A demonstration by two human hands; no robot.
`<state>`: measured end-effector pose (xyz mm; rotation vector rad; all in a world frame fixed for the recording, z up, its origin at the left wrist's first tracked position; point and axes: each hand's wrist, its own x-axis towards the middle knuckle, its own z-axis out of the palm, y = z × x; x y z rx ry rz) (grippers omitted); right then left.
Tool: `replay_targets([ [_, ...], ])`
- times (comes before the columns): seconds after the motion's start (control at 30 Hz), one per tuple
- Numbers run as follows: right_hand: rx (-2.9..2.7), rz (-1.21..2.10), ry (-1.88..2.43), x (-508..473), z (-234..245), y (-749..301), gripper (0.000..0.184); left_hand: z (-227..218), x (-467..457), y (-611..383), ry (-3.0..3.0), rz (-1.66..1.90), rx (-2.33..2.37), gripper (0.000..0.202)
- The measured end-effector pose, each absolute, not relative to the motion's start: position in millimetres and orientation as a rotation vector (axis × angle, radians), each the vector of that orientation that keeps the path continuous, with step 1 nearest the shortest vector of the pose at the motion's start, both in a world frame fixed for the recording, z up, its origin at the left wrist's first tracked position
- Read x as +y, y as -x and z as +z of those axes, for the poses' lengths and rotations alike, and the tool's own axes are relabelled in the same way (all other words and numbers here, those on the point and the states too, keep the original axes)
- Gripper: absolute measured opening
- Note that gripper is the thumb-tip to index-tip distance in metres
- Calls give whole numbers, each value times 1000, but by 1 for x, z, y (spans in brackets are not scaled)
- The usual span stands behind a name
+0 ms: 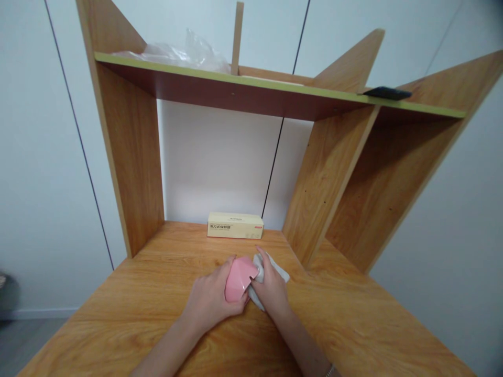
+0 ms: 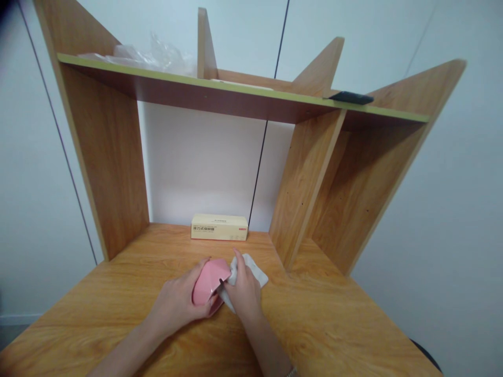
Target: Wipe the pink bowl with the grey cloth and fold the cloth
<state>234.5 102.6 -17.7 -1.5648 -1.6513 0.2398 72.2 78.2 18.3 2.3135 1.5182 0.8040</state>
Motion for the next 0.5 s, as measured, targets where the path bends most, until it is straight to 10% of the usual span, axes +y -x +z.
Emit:
replay_targets([
  [0.27, -1452, 442, 1453, 115, -35, -235, 47, 11, 86, -65, -2148, 910, 1516, 92],
  [0.5, -1483, 422, 1485, 115, -29, -233, 47, -1, 88, -71, -2058, 975, 1396, 71],
])
